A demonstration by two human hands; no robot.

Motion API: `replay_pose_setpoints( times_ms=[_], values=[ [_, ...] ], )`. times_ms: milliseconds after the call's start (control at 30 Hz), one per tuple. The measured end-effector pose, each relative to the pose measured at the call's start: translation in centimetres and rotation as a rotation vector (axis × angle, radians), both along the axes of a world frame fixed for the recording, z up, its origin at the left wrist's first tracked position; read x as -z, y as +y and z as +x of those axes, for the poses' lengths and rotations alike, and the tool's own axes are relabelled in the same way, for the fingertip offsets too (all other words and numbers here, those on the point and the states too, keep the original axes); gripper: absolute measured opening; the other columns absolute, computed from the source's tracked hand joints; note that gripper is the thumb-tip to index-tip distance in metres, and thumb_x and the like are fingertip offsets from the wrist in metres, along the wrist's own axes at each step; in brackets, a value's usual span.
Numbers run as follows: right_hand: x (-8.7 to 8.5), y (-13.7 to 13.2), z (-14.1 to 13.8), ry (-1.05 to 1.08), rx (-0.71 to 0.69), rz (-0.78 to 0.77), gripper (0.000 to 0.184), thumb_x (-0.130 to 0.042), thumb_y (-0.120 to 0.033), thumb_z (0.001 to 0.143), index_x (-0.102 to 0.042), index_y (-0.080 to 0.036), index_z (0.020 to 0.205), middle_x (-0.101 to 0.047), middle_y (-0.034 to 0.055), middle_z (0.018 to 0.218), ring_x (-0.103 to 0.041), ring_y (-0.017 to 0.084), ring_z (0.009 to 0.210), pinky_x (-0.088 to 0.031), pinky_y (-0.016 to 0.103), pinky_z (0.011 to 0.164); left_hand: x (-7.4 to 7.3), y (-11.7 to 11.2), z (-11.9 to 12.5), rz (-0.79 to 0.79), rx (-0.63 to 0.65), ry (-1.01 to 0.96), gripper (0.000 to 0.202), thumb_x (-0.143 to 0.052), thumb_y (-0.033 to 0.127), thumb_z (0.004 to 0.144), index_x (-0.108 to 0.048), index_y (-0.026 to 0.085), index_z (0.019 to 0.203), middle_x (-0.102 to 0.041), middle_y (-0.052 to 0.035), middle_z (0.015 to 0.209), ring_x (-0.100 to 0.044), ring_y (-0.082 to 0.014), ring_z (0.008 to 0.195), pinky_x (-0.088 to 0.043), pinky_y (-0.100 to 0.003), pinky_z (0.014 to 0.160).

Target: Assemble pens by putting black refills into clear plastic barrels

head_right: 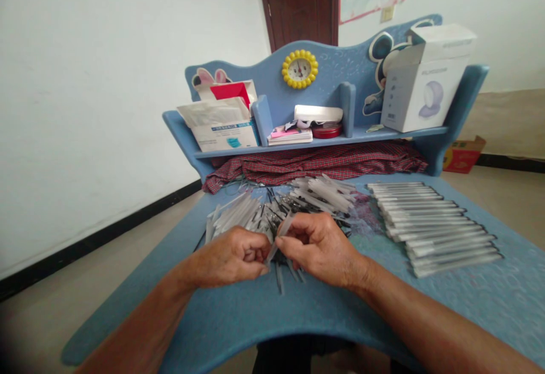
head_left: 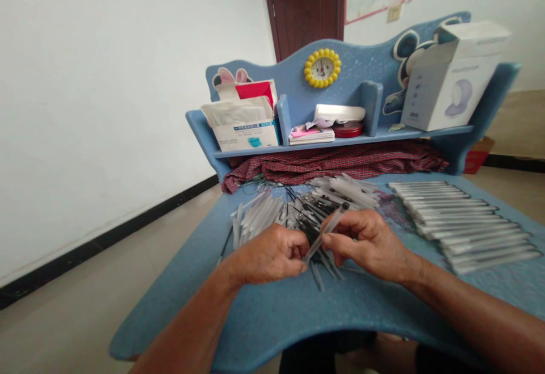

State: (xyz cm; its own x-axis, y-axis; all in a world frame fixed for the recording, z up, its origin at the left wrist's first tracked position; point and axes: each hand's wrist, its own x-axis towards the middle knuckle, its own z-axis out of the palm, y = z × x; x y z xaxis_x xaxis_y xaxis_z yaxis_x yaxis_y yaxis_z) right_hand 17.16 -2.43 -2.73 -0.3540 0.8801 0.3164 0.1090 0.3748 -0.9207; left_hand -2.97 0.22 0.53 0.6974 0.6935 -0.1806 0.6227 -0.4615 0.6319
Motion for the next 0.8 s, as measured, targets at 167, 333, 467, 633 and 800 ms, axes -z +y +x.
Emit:
replay_pose_setpoints(
  times_ms=[167, 333, 467, 633, 800],
  values=[
    [-0.7, -0.1, 0.4, -0.062, -0.014, 0.123, 0.016, -0.056, -0.024, 0.082, -0.060, -0.016, 0.068, -0.051, -0.0036, 0.051, -0.043, 0.007, 0.047, -0.036, 0.019, 0.044, 0.2, -0.2, 0.3, 0.052, 0.013, -0.033, 0.009, -0.061, 0.012, 0.068, -0.055, 0.014, 0.063, -0.041, 0.0088, 0.050, -0.040, -0.0059, 0.048, -0.030, -0.017, 0.047],
    [-1.2, -0.3, 0.8, -0.109, -0.030, 0.279, 0.014, -0.057, -0.022, 0.082, -0.064, -0.012, 0.073, -0.051, -0.0033, 0.054, -0.042, 0.007, 0.050, -0.036, 0.020, 0.047, 0.5, -0.4, 0.6, 0.115, 0.016, -0.056, 0.007, -0.060, 0.011, 0.068, -0.056, 0.014, 0.064, -0.046, 0.0079, 0.052, -0.043, -0.0054, 0.049, -0.031, -0.016, 0.047],
    [-1.4, -0.7, 1.0, -0.159, -0.041, 0.374, 0.013, -0.057, -0.016, 0.080, -0.068, -0.010, 0.078, -0.055, -0.0012, 0.058, -0.045, 0.008, 0.051, -0.038, 0.021, 0.050, 0.9, -0.6, 1.0, 0.173, 0.045, -0.092, 0.008, -0.057, 0.006, 0.066, -0.056, 0.014, 0.063, -0.050, 0.0065, 0.054, -0.045, -0.0056, 0.050, -0.032, -0.016, 0.048],
    [-2.1, -0.9, 1.4, -0.193, -0.034, 0.387, 0.013, -0.055, -0.011, 0.077, -0.068, -0.009, 0.076, -0.053, -0.0020, 0.055, -0.044, 0.007, 0.049, -0.036, 0.019, 0.048, 1.8, -0.9, 1.5, 0.265, 0.051, -0.257, 0.013, -0.057, 0.008, 0.067, -0.051, 0.015, 0.058, -0.041, 0.0082, 0.050, -0.040, -0.0045, 0.047, -0.031, -0.016, 0.047],
    [-2.9, -1.0, 1.9, -0.223, -0.039, 0.359, 0.011, -0.054, -0.010, 0.075, -0.065, -0.010, 0.072, -0.052, -0.0022, 0.056, -0.045, 0.007, 0.051, -0.037, 0.018, 0.049, 2.1, -1.5, 2.1, 0.280, 0.060, -0.332, 0.015, -0.057, 0.007, 0.068, -0.049, 0.015, 0.058, -0.039, 0.0087, 0.050, -0.038, -0.0034, 0.045, -0.030, -0.015, 0.045]
  ],
)
